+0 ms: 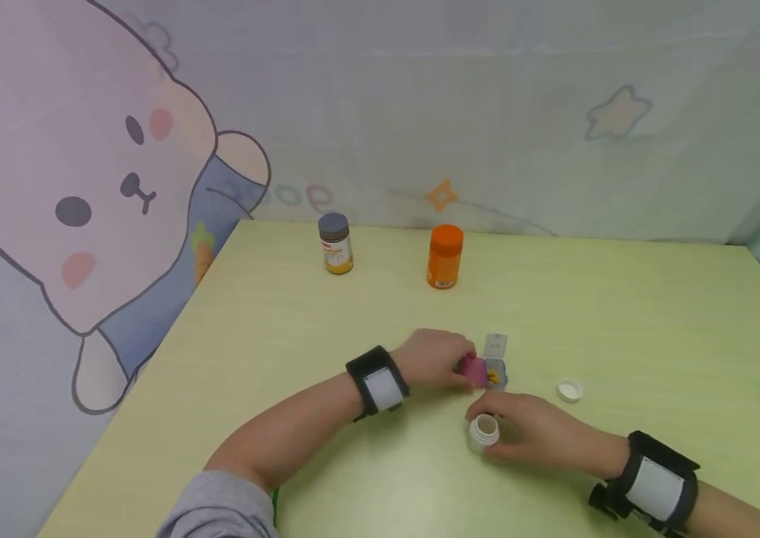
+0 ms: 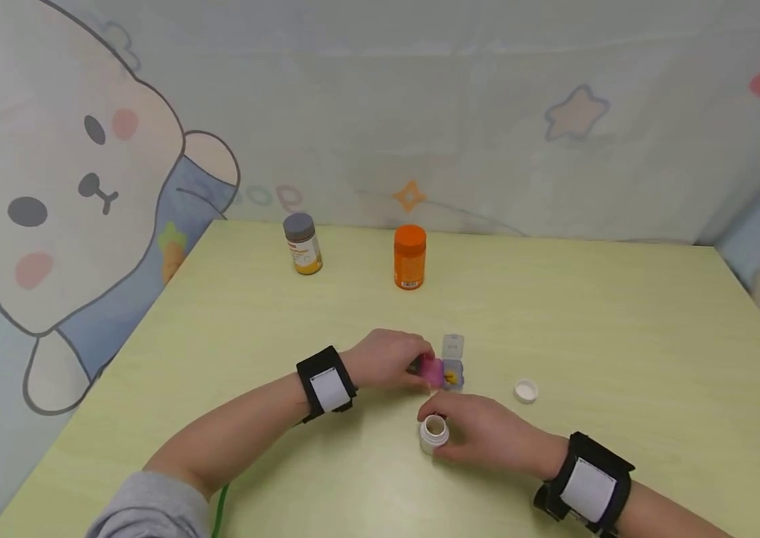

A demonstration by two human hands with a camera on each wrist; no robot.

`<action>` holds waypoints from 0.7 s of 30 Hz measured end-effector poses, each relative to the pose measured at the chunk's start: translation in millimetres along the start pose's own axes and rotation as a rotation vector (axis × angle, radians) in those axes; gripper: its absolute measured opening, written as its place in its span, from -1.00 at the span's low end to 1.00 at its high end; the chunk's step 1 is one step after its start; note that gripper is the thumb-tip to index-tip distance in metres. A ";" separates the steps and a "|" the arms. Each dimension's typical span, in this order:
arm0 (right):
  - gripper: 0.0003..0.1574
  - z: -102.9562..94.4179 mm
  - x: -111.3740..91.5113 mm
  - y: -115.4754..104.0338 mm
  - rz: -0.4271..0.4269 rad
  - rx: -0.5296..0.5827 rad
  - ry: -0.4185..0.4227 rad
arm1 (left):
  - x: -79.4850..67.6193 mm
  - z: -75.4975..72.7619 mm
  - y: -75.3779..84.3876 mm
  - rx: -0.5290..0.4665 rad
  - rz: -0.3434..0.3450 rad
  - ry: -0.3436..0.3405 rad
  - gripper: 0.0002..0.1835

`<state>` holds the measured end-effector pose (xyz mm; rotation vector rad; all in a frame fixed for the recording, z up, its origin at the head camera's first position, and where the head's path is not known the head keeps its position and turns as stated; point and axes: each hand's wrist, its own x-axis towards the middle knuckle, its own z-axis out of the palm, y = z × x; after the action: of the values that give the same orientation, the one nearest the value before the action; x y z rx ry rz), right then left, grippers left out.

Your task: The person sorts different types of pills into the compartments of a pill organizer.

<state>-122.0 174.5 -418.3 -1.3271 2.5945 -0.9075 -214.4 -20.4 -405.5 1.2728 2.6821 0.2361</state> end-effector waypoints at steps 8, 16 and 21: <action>-0.36 -19.5 -16.4 1.2 0.125 -0.163 0.008 | -9.7 0.2 -4.5 -0.157 -0.057 0.038 -0.40; -0.41 -56.6 -39.2 25.8 0.233 -0.376 0.082 | -45.3 -7.9 14.5 -0.546 0.077 0.144 -0.47; -0.33 -67.3 -46.5 36.2 0.283 -0.422 0.033 | -49.2 4.0 26.9 -0.586 0.108 0.007 -0.37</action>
<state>-141.4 257.6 -391.4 -0.9732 3.0074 -0.3529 -162.7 -41.5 -399.9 1.2093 2.2795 0.9553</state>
